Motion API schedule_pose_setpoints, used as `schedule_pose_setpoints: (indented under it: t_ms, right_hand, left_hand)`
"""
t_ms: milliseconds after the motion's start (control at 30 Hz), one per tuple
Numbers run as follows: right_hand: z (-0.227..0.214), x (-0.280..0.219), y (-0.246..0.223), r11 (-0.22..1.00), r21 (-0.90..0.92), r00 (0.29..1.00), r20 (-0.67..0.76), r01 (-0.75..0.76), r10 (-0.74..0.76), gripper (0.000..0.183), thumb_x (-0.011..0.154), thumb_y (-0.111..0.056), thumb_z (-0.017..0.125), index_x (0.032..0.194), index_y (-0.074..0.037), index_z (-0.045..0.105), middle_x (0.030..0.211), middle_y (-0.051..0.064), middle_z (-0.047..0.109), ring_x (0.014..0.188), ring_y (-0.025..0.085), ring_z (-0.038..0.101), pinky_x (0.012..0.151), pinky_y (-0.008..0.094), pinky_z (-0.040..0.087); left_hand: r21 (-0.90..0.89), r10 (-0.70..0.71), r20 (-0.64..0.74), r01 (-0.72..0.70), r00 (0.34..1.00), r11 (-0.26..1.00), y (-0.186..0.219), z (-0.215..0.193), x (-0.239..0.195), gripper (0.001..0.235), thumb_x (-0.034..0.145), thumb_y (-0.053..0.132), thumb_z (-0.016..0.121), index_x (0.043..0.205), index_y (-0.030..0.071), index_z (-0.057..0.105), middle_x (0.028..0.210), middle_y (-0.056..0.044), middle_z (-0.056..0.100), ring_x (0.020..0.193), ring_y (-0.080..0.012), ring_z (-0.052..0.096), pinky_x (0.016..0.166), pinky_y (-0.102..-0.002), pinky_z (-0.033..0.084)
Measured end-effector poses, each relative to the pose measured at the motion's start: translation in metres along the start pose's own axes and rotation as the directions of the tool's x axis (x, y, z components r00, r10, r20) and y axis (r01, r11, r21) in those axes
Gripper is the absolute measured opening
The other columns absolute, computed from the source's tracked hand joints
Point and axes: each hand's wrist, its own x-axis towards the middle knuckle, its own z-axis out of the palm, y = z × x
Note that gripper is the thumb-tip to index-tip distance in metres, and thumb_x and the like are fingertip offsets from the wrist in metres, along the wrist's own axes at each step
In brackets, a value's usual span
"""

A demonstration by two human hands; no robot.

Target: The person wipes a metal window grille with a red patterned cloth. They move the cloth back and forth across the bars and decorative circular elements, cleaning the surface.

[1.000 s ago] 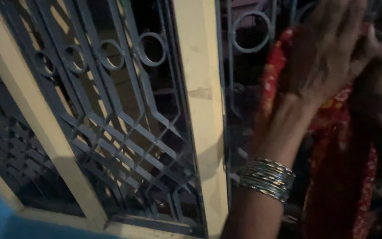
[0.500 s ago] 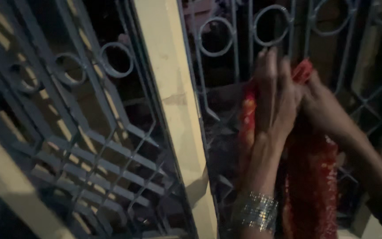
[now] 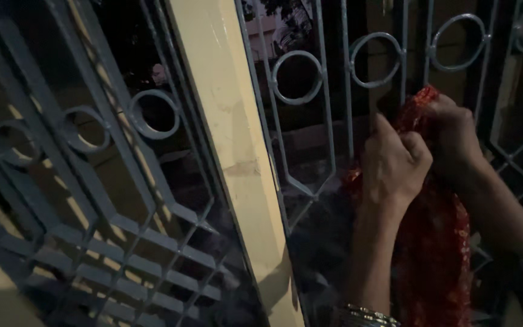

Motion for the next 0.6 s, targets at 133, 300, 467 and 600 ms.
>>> schedule_pose_setpoints:
  t_ms: [133,300,467,600]
  right_hand:
    - [0.002,-0.016,0.013,0.334,-0.745,0.781,0.386,0.578,-0.491,0.015,0.097,-0.017,0.058,0.100,-0.002,0.059,0.116,0.016,0.054,0.106,0.027,0.056,0.086,0.042,0.048]
    - [0.020,-0.048,0.028,0.238,-0.952,0.936,0.108,0.194,-0.334,0.024,0.092,-0.017,0.068,0.109,0.000,0.062,0.102,0.019,0.056,0.091,0.034,0.057,0.078,0.045,0.047]
    - [0.014,-0.056,0.017,0.154,-0.949,0.918,0.213,0.276,-0.333,0.018,0.092,-0.018,0.067,0.096,0.000,0.062,0.092,0.016,0.062,0.084,0.035,0.060,0.073,0.048,0.047]
    - [0.017,-0.019,-0.005,0.243,-0.942,0.907,0.121,0.233,-0.403,0.030,0.100,-0.021,0.064,0.110,0.006,0.055,0.085,0.019,0.061,0.070,0.035,0.060,0.061,0.047,0.047]
  left_hand:
    - [-0.300,-0.016,-0.155,-0.031,0.988,0.954,-0.008,0.011,-0.001,0.048,0.096,0.021,0.047,0.132,-0.010,0.046,0.112,-0.031,0.058,0.096,-0.0423,0.062,0.082,-0.050,0.052]
    - [-0.297,0.098,-0.194,-0.154,0.976,0.943,-0.016,0.021,-0.011,0.045,0.101,0.026,0.045,0.127,-0.010,0.047,0.118,-0.029,0.052,0.107,-0.0427,0.058,0.092,-0.050,0.049]
    - [-0.030,0.232,-0.202,-0.242,0.952,0.970,-0.016,0.025,-0.033,0.050,0.109,0.026,0.039,0.144,-0.010,0.040,0.141,-0.033,0.041,0.128,-0.0478,0.043,0.097,-0.055,0.044]
    - [0.036,0.294,-0.362,-0.302,0.885,0.953,-0.001,0.025,-0.007,0.050,0.111,0.027,0.042,0.145,-0.010,0.042,0.137,-0.033,0.045,0.126,-0.0484,0.046,0.106,-0.058,0.040]
